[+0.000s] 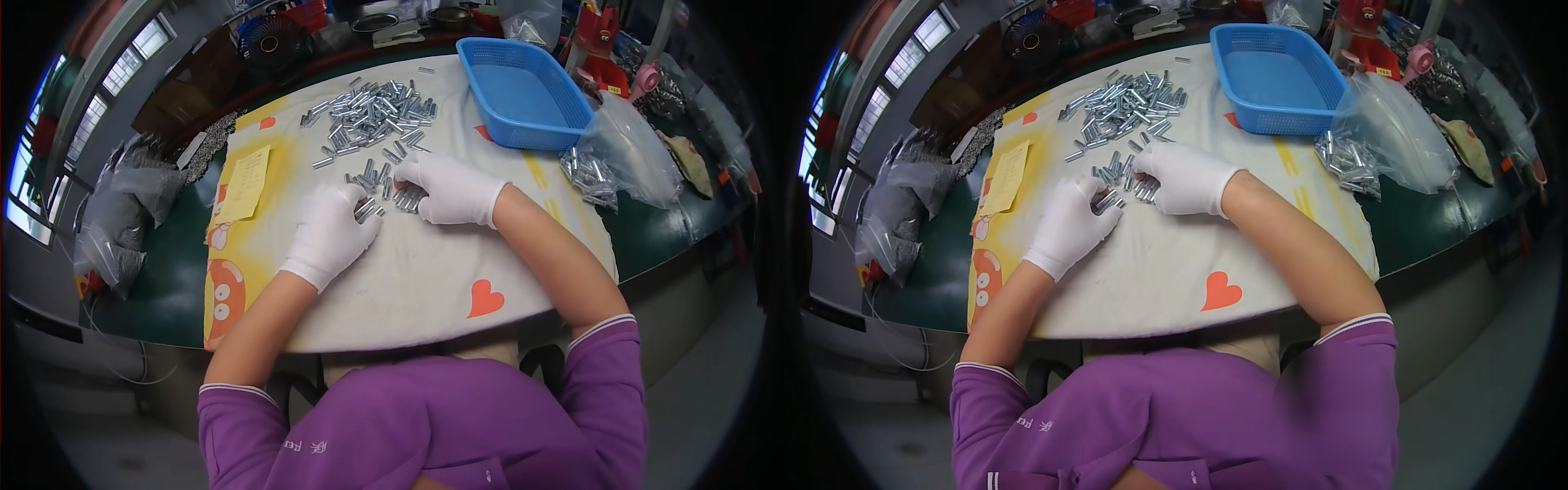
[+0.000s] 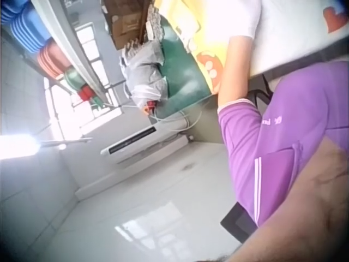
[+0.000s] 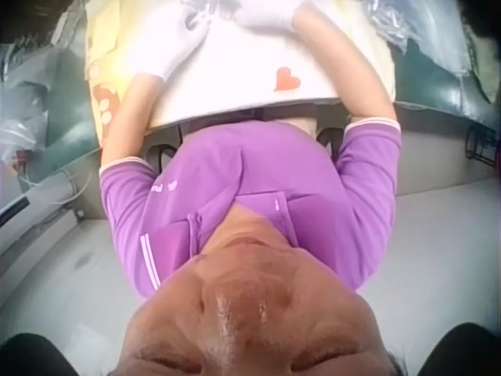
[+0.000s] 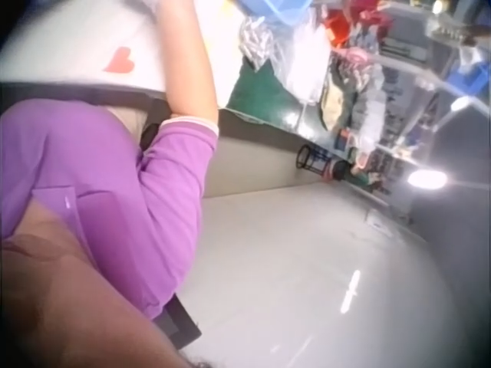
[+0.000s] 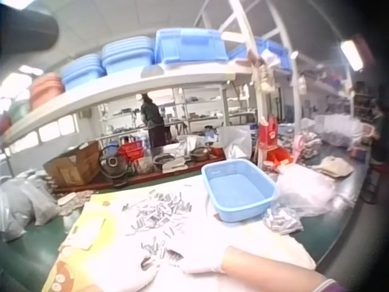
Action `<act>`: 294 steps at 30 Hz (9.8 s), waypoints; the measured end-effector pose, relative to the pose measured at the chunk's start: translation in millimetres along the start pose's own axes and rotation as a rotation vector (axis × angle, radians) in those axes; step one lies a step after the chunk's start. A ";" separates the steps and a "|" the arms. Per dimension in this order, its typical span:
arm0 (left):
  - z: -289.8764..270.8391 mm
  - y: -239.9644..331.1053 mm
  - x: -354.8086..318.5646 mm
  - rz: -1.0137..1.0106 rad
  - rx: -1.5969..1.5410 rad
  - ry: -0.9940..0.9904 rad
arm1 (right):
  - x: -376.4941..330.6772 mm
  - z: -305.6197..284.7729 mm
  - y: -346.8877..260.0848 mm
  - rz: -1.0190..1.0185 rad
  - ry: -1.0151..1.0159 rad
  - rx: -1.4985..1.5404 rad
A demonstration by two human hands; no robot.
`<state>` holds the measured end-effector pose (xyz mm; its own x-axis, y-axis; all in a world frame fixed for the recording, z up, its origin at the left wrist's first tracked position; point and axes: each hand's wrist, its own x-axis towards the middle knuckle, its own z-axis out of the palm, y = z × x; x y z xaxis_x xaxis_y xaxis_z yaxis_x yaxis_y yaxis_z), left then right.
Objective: Sorting small metal components and placing them into plastic bags at a workstation.
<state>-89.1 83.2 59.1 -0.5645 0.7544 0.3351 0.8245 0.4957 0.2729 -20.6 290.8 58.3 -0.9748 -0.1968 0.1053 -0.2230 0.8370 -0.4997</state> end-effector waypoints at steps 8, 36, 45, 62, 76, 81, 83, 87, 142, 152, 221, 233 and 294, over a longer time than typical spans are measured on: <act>-10.7 24.1 -15.7 -0.035 0.103 -0.062 | -14.9 5.0 -19.5 -0.198 -0.028 0.078; -23.5 9.6 -70.6 -0.033 -0.081 -0.016 | -22.5 7.3 -37.0 -0.609 -0.096 -0.087; -48.8 -20.8 -74.4 -0.309 -0.219 -0.161 | -50.8 -2.7 -13.2 -0.499 -0.152 -0.037; -24.5 -36.4 -30.5 -0.011 -0.011 -0.066 | 82.5 2.8 -28.1 -0.123 -0.174 -0.162; -23.1 -52.3 -36.2 -0.267 -0.111 -0.010 | 53.0 7.3 -48.3 -0.224 -0.133 -0.097; -42.9 -47.6 -36.8 -0.324 -0.260 -0.200 | 47.8 7.7 -44.8 -0.231 -0.112 -0.063; -47.3 -50.1 -39.1 -0.325 -0.314 -0.264 | 48.7 16.3 -48.4 -0.272 -0.175 -0.067; -50.8 -45.2 -45.1 -0.319 -0.331 -0.326 | 45.7 18.7 -57.1 -0.249 -0.221 -0.017; -30.5 -24.7 -45.3 -0.252 -0.696 -0.355 | 37.9 -12.2 -63.3 -0.021 -0.524 0.010; -9.8 -58.1 -24.9 0.018 -0.170 0.110 | 49.2 -23.8 -22.8 0.022 -0.094 -0.166; -33.0 -60.3 -36.8 -0.182 -0.729 -0.450 | 0.9 -36.6 0.4 0.054 -0.281 -0.102; -13.4 -62.4 -35.7 -0.125 -0.667 -0.102 | -86.6 -27.8 -3.3 -0.033 -0.180 0.163; -55.2 -45.5 -97.6 -0.366 -0.241 -0.205 | -9.6 63.1 -93.1 -0.356 -0.081 -0.091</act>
<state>-73.8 -36.7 63.7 -0.7762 0.6305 0.0000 0.5269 0.6487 0.5491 10.2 182.5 49.6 -0.8330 -0.5201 0.1889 -0.5512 0.7502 -0.3652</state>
